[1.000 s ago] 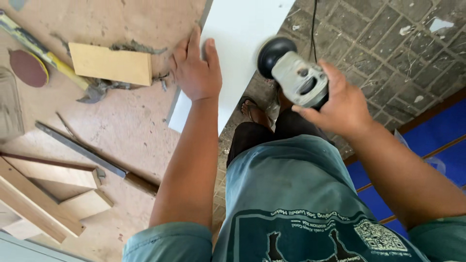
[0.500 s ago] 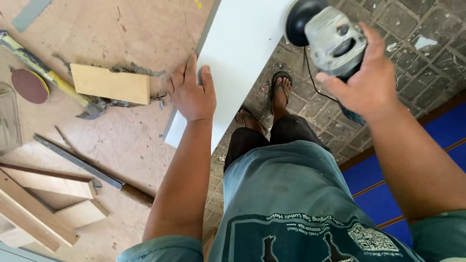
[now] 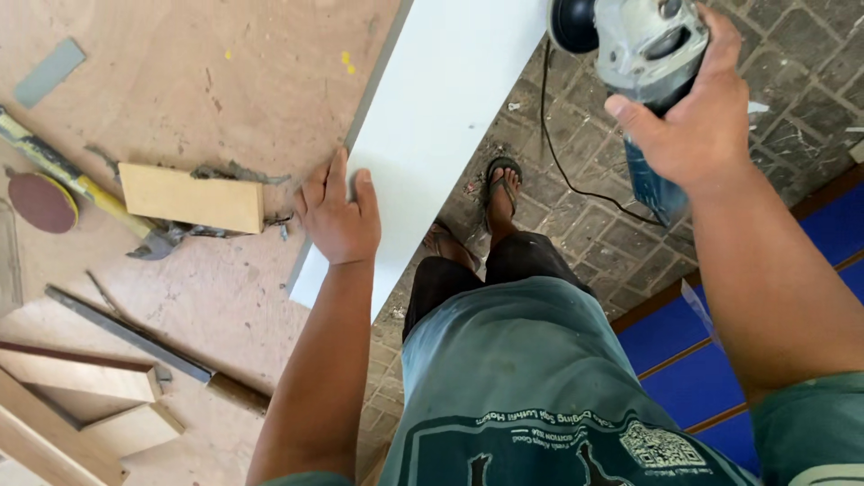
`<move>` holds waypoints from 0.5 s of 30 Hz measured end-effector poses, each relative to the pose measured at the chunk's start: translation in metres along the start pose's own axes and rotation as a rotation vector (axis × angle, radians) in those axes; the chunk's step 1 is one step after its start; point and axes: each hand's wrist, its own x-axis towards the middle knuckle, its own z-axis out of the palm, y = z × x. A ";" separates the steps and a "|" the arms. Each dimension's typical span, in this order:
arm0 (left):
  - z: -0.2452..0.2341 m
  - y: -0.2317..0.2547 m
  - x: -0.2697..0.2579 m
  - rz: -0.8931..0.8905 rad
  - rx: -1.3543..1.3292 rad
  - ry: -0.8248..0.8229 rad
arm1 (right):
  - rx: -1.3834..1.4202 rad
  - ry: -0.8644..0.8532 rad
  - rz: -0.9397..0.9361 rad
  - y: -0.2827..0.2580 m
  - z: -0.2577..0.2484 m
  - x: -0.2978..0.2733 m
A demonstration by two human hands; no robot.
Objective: The person uses an angle grinder with a sanding disc to smooth the edges and surfaces of a white rectangular board. They repeatedly reposition the board and the tool to cover different areas, then briefly handle a separate wooden plank before returning to sand the white board.
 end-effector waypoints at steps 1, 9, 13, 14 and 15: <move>0.000 0.001 -0.001 0.000 -0.002 0.000 | -0.002 0.001 0.000 -0.002 -0.005 0.004; 0.001 0.001 -0.001 0.002 0.019 0.001 | -0.028 0.054 0.022 0.013 -0.018 0.040; 0.004 -0.003 0.000 0.016 -0.027 -0.074 | -0.050 -0.099 0.022 0.104 -0.004 0.046; 0.004 -0.003 -0.001 0.022 -0.006 -0.025 | -0.118 -0.090 -0.020 0.114 -0.004 0.051; 0.004 -0.003 -0.001 0.027 0.014 0.025 | -0.186 -0.082 -0.061 0.124 -0.005 0.056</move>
